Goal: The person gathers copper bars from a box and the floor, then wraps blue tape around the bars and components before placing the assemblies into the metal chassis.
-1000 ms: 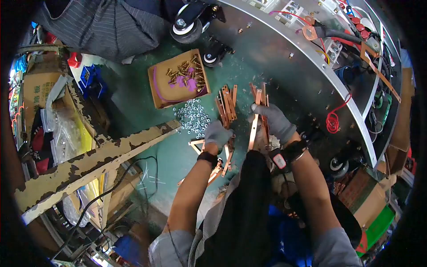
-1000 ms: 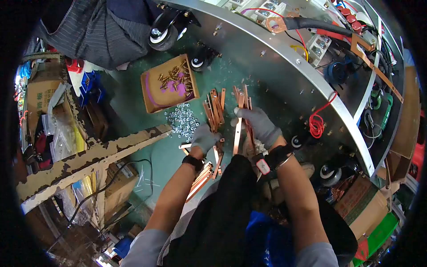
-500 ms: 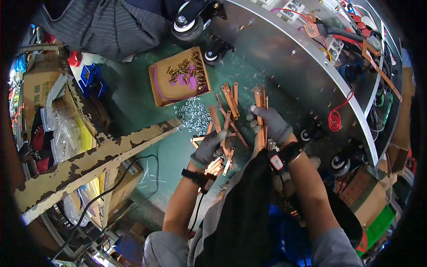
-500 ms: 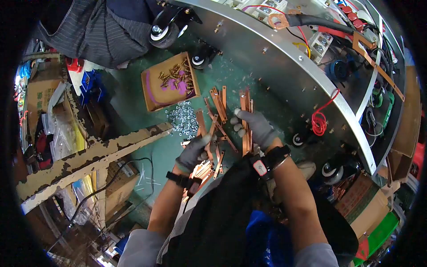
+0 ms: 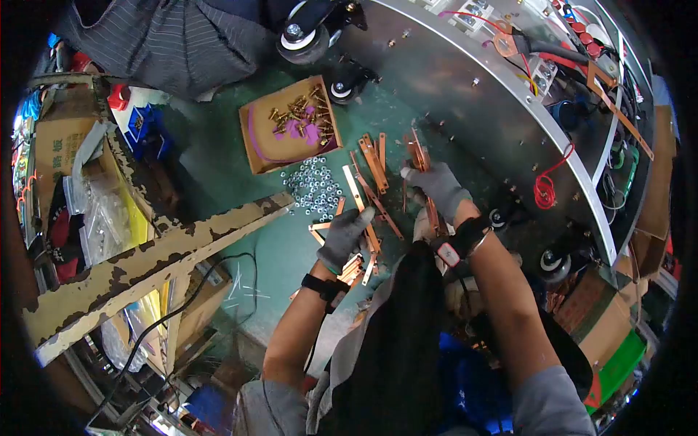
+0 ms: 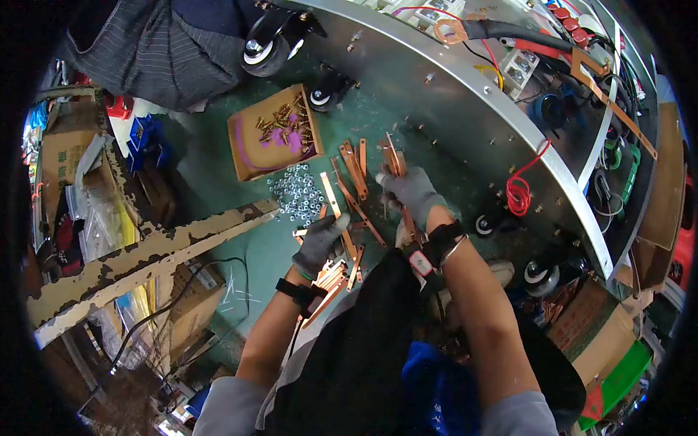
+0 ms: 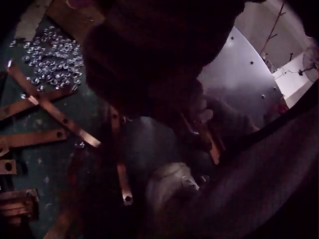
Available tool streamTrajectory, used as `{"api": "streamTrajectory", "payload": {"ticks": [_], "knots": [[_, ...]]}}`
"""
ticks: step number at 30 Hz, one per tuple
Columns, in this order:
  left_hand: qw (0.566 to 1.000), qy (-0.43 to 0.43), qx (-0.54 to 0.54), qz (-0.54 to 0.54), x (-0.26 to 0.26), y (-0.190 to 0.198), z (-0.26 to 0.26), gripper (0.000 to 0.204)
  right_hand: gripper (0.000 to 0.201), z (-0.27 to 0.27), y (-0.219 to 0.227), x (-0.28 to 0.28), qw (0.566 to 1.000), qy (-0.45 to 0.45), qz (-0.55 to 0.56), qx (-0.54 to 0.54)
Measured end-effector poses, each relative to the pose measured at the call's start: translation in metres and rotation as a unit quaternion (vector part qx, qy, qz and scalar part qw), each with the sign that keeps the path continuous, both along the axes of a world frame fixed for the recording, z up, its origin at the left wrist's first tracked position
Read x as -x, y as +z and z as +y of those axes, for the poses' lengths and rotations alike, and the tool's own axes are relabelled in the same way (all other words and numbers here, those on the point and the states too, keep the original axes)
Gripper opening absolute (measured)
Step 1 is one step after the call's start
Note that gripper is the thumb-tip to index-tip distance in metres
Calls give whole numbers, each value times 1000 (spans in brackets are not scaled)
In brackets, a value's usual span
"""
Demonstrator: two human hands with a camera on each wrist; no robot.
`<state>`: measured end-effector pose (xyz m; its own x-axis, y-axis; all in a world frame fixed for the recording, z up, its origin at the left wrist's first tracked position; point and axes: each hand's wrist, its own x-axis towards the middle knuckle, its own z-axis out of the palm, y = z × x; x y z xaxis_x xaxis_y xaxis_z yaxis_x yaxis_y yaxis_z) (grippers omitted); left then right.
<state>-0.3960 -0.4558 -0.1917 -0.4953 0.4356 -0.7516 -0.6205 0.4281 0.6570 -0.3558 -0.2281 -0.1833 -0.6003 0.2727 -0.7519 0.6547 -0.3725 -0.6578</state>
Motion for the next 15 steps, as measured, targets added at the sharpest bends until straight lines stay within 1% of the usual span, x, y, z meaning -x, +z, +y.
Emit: {"api": "streamTrajectory", "payload": {"ticks": [3,4,6,9,10,13,14,15], "knots": [[998,-47,20,44,1,1,7,35,31,-1,-13,1,989,87,-47,-107],[996,-57,7,74,0,7,14,35,31,-6,-9,-1,995,86,-4,-53],[987,-81,-22,135,-3,19,36,36,33,-15,6,-5,992,78,84,51],[973,-131,-85,170,-2,19,47,36,28,-12,1,-3,982,58,54,173],[985,-91,-72,125,1,18,42,35,31,-8,-16,-8,979,37,62,189],[999,33,-30,-13,8,2,8,33,31,11,-13,-19,978,-46,59,193],[993,92,65,43,2,-28,-8,39,31,19,-19,-24,969,-60,76,226],[982,27,127,136,3,-42,-10,42,30,25,-20,-27,970,-61,72,225]]}}
